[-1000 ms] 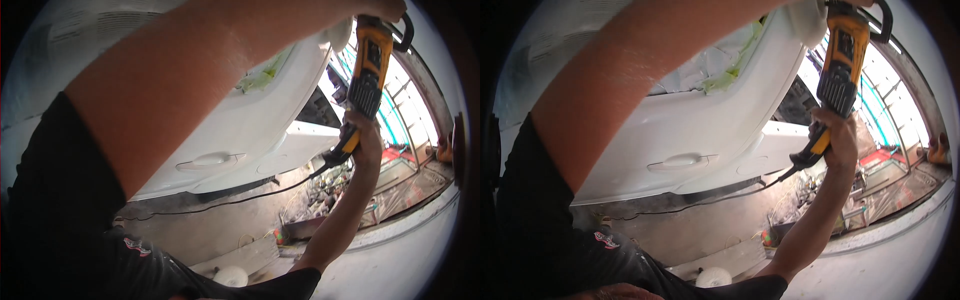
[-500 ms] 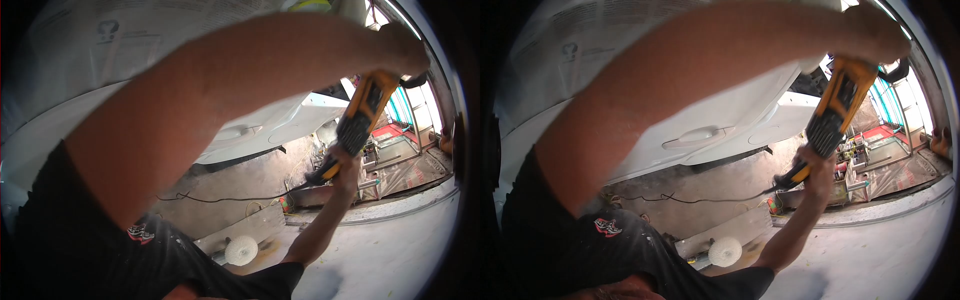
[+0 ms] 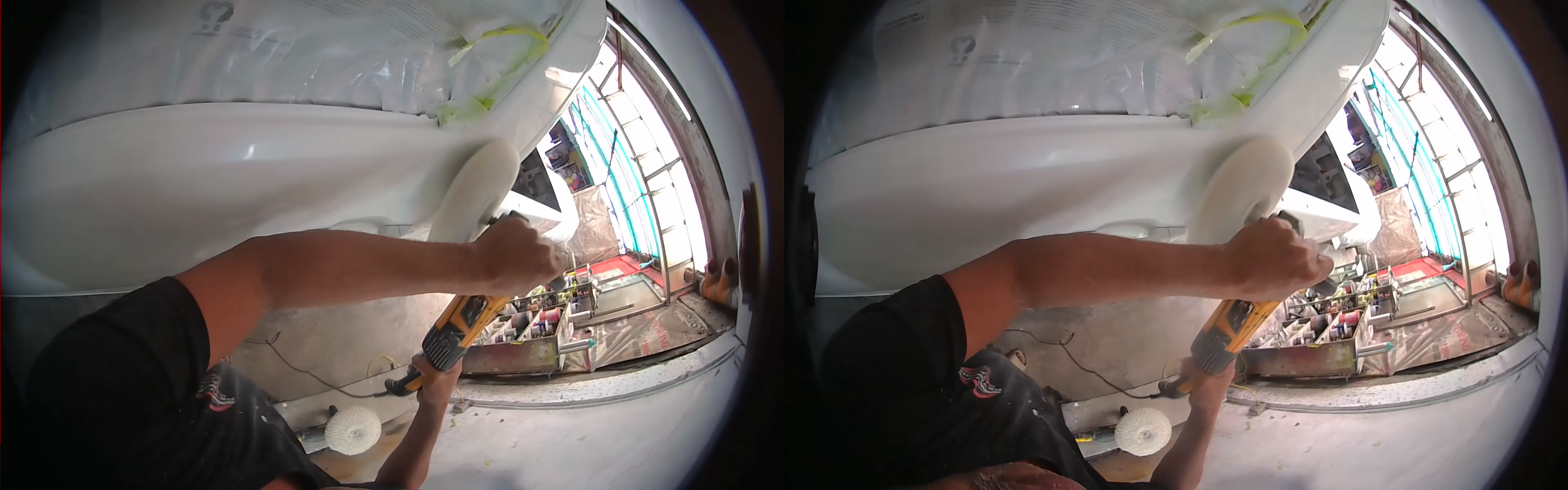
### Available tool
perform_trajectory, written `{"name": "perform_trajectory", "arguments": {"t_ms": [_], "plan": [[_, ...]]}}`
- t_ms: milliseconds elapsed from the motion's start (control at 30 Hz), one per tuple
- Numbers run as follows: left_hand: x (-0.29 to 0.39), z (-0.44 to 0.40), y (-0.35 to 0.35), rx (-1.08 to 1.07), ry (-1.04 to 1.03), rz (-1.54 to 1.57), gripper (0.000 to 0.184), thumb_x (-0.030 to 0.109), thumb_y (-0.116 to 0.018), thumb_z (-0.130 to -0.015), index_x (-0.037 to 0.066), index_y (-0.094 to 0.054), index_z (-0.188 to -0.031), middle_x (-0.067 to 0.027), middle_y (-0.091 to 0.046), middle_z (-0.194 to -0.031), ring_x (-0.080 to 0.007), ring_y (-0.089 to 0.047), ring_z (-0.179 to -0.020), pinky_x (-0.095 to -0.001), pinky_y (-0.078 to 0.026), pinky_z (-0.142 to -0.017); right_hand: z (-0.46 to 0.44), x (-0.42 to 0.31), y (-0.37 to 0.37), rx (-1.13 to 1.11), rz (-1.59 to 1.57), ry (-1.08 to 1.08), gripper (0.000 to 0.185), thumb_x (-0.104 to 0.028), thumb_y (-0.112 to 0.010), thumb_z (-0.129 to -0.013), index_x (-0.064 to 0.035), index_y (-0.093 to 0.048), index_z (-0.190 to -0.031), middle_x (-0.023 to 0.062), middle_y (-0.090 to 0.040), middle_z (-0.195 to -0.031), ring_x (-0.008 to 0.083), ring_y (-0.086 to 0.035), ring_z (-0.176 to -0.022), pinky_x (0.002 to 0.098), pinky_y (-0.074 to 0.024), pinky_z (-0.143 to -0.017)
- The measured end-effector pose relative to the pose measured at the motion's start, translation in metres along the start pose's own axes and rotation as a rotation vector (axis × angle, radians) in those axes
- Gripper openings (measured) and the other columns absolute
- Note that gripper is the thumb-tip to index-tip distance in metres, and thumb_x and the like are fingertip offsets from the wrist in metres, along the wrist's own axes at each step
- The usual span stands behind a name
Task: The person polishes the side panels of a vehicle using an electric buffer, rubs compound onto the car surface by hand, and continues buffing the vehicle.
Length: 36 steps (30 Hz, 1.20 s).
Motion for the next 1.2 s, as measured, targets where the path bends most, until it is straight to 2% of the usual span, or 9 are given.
{"name": "perform_trajectory", "arguments": {"t_ms": [33,133,367,500,667,867,1033,1167,1200], "plan": [[-0.002,-0.001,0.002,0.006,-0.002,0.009,0.008,0.013,-0.069,-0.078,0.006,-0.064,-0.079,-0.0114,-0.070,-0.070,-0.0284,-0.074,-0.065,-0.0418,-0.060,-0.058,0.003,-0.003,0.004,-0.003,0.020,0.029,0.052,0.008,-0.071,-0.065,-0.0049,-0.054,-0.113,0.0036,-0.060,-0.088,0.0131,-0.060,-0.063,0.0283,-0.0530,-0.054],[-0.008,-0.020,0.022,0.061,0.027,0.037,0.008,0.011,-0.070,-0.077,0.006,-0.065,-0.079,-0.0114,-0.070,-0.070,-0.0292,-0.074,-0.065,-0.0418,-0.060,-0.057,0.013,-0.034,0.011,0.074,0.048,-0.034,0.052,0.008,-0.071,-0.066,-0.0052,-0.054,-0.114,0.0044,-0.060,-0.088,0.0140,-0.061,-0.061,0.0285,-0.0538,-0.052],[-0.030,-0.099,0.083,0.049,0.060,0.071,0.012,0.017,-0.069,-0.082,0.007,-0.075,-0.087,-0.0139,-0.077,-0.084,-0.0304,-0.077,-0.080,-0.0436,-0.062,-0.069,-0.010,-0.139,0.011,0.075,0.132,0.110,0.051,0.009,-0.072,-0.068,-0.0030,-0.056,-0.114,0.0049,-0.063,-0.088,0.0149,-0.063,-0.060,0.0287,-0.0536,-0.050],[-0.039,-0.154,0.106,0.062,0.026,0.041,0.015,0.019,-0.070,-0.083,0.010,-0.079,-0.092,-0.0118,-0.078,-0.090,-0.0300,-0.077,-0.087,-0.0442,-0.062,-0.072,-0.025,-0.198,-0.006,0.074,0.111,0.105,0.041,0.007,-0.070,-0.069,0.0008,-0.057,-0.108,0.0074,-0.061,-0.074,0.0178,-0.060,-0.051,0.0305,-0.0519,-0.046],[-0.044,-0.206,0.141,0.143,-0.059,-0.029,0.012,0.018,-0.069,-0.084,0.009,-0.076,-0.089,-0.0126,-0.077,-0.090,-0.0312,-0.077,-0.088,-0.0445,-0.061,-0.075,-0.047,-0.256,-0.009,0.147,0.143,0.169,0.040,0.008,-0.068,-0.067,0.0021,-0.060,-0.106,0.0089,-0.063,-0.071,0.0189,-0.061,-0.049,0.0303,-0.0514,-0.045],[-0.050,-0.233,0.164,0.188,-0.072,-0.072,0.014,0.019,-0.068,-0.087,0.009,-0.078,-0.088,-0.0122,-0.077,-0.093,-0.0300,-0.077,-0.091,-0.0452,-0.061,-0.077,-0.058,-0.285,-0.016,0.156,0.165,0.233,0.039,0.007,-0.069,-0.068,0.0024,-0.061,-0.107,0.0103,-0.065,-0.073,0.0184,-0.062,-0.050,0.0291,-0.0530,-0.047],[-0.048,-0.240,0.186,0.154,-0.070,-0.144,0.017,0.022,-0.067,-0.090,0.013,-0.079,-0.097,-0.0109,-0.077,-0.101,-0.0295,-0.075,-0.099,-0.0457,-0.061,-0.082,-0.070,-0.305,-0.013,0.133,0.167,0.286,0.044,0.007,-0.070,-0.068,0.0034,-0.061,-0.111,0.0090,-0.063,-0.077,0.0191,-0.063,-0.055,0.0300,-0.0547,-0.049],[-0.046,-0.247,0.189,0.212,-0.084,-0.166,0.021,0.027,-0.067,-0.090,0.014,-0.078,-0.102,-0.0121,-0.076,-0.105,-0.0318,-0.074,-0.102,-0.0463,-0.061,-0.085,-0.085,-0.306,-0.009,0.083,0.175,0.332,0.034,0.002,-0.070,-0.071,0.0003,-0.060,-0.104,0.0069,-0.059,-0.073,0.0196,-0.061,-0.054,0.0304,-0.0529,-0.050],[-0.045,-0.241,0.192,0.199,-0.076,-0.144,0.023,0.022,-0.067,-0.089,0.015,-0.079,-0.107,-0.0105,-0.076,-0.113,-0.0292,-0.073,-0.108,-0.0449,-0.058,-0.090,-0.089,-0.307,-0.005,0.074,0.173,0.359,0.034,0.001,-0.071,-0.072,0.0000,-0.060,-0.104,0.0067,-0.060,-0.074,0.0194,-0.061,-0.054,0.0303,-0.0529,-0.050]]}}
Point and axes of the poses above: each hand's wrist, its own z-axis away from the middle knuckle, its own y-axis out of the back of the hand, x = y × z, the point moved 9 cm from there along -z, towards the middle knuckle
